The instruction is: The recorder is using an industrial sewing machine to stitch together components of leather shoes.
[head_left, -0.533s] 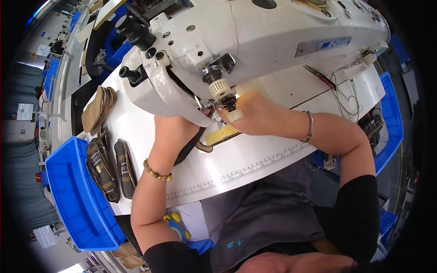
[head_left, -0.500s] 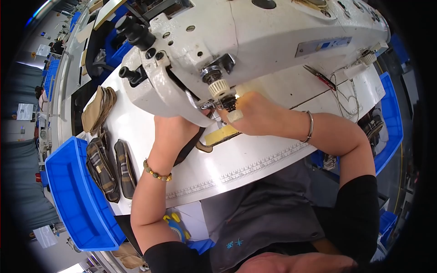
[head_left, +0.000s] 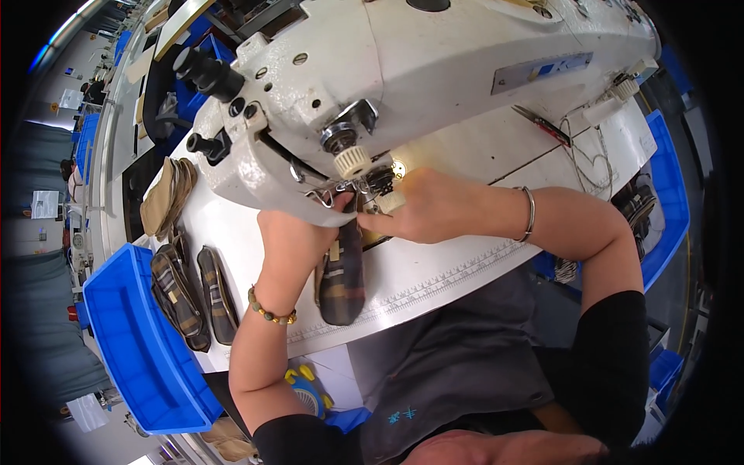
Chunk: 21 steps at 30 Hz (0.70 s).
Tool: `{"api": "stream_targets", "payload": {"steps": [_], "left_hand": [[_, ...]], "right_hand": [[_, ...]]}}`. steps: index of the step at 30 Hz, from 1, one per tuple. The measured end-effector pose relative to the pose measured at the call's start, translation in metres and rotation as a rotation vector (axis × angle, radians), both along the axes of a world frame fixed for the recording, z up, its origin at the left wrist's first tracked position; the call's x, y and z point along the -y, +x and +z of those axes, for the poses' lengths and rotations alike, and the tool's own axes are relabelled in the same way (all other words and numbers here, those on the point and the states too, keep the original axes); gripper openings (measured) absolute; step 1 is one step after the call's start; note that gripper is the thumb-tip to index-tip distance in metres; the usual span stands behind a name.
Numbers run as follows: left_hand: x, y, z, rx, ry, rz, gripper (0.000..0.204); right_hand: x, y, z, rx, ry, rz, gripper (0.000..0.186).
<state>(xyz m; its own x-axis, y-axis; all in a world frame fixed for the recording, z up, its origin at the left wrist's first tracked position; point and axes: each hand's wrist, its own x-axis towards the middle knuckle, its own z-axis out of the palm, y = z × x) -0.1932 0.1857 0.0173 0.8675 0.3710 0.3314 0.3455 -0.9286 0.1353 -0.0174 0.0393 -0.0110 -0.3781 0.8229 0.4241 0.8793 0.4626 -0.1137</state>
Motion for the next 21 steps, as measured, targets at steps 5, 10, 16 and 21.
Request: {"api": "stream_targets", "payload": {"steps": [5, 10, 16, 21], "left_hand": [[0.004, -0.005, -0.004, 0.014, -0.055, 0.049, 0.016], [0.012, -0.002, 0.003, 0.112, -0.028, 0.014, 0.023], [0.023, 0.001, -0.003, 0.024, -0.101, 0.091, 0.024], [0.02, 0.006, -0.01, 0.071, -0.149, 0.146, 0.023]], "right_hand": [[-0.001, -0.005, -0.007, -0.03, 0.055, 0.066, 0.022], [-0.004, -0.008, -0.015, 0.039, -0.008, -0.001, 0.011], [-0.007, -0.011, -0.01, -0.014, 0.136, -0.006, 0.01], [-0.006, -0.018, -0.019, 0.01, 0.334, -0.026, 0.011]]}}
